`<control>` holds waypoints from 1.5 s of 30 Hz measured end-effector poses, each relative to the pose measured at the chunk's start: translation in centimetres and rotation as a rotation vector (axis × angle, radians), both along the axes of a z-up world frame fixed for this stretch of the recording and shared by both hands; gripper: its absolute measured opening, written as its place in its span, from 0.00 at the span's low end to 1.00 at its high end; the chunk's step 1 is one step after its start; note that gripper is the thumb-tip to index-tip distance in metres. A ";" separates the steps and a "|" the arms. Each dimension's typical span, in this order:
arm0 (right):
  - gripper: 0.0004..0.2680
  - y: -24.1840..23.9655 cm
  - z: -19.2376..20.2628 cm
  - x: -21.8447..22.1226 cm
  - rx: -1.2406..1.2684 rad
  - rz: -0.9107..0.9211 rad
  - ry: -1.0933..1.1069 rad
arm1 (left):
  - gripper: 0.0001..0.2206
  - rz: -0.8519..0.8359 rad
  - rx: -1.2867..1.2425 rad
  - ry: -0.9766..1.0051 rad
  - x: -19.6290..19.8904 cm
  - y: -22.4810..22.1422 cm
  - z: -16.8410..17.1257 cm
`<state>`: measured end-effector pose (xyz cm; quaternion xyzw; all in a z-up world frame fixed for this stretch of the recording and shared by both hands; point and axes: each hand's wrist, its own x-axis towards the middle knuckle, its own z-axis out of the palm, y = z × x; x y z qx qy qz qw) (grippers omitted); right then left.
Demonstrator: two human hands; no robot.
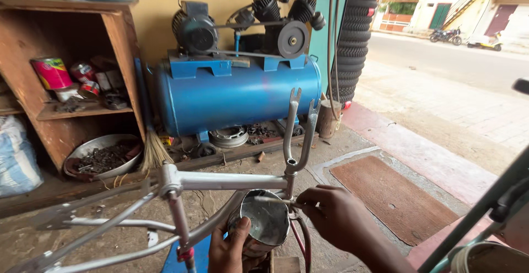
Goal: The person paints a metal bicycle frame by applying a grey liquid from a metal container using a stick and a small brush.
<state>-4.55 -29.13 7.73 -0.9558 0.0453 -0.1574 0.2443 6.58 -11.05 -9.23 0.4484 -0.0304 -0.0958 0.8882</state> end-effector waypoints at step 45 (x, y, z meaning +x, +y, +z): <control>0.06 -9.3 -4.1 1.0 -0.078 -0.032 -0.095 | 0.27 0.039 0.143 0.183 -2.6 -4.7 9.8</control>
